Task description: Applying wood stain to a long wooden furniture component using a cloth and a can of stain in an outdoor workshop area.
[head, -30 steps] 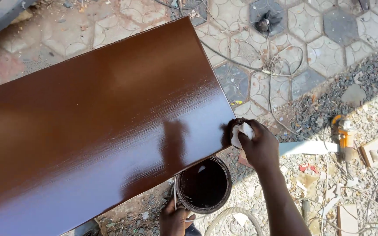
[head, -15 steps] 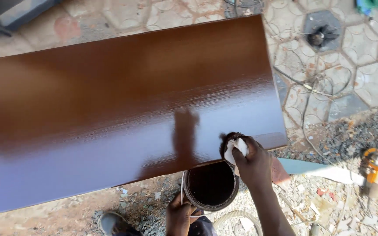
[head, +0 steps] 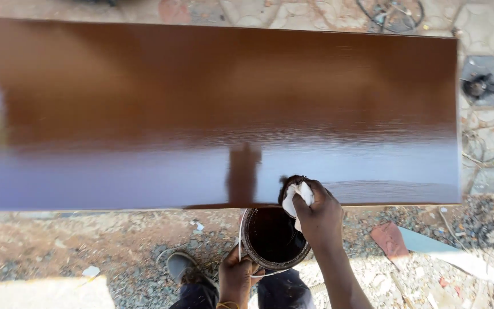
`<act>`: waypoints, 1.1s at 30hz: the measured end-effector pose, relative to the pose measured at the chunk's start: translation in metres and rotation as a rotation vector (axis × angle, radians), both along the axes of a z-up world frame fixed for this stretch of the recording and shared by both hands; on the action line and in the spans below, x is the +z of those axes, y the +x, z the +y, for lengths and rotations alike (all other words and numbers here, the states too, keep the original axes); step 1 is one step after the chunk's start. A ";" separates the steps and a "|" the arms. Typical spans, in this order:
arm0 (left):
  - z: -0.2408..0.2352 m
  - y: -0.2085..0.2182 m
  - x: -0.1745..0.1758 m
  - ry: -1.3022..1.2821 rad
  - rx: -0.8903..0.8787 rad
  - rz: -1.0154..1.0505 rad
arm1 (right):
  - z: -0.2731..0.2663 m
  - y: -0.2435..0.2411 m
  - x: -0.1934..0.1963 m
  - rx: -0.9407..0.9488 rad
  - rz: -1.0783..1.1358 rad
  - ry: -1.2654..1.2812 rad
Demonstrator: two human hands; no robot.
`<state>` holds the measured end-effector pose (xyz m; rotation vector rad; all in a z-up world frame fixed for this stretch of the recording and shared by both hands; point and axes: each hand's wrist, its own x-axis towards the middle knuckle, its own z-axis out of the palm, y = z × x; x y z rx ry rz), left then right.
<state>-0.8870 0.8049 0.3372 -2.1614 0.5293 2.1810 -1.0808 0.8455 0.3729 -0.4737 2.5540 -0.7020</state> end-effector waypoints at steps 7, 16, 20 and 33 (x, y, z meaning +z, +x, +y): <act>-0.088 0.111 0.021 0.028 0.137 0.012 | -0.106 0.111 0.007 0.061 -0.001 -0.021; -0.184 0.271 -0.001 0.017 0.413 0.099 | -0.240 0.253 0.019 0.098 -0.025 0.046; -0.238 0.327 0.020 0.009 0.448 0.004 | -0.296 0.311 0.020 0.134 -0.018 0.048; -0.404 0.489 0.035 0.062 0.670 -0.094 | -0.480 0.486 0.008 0.307 0.007 0.055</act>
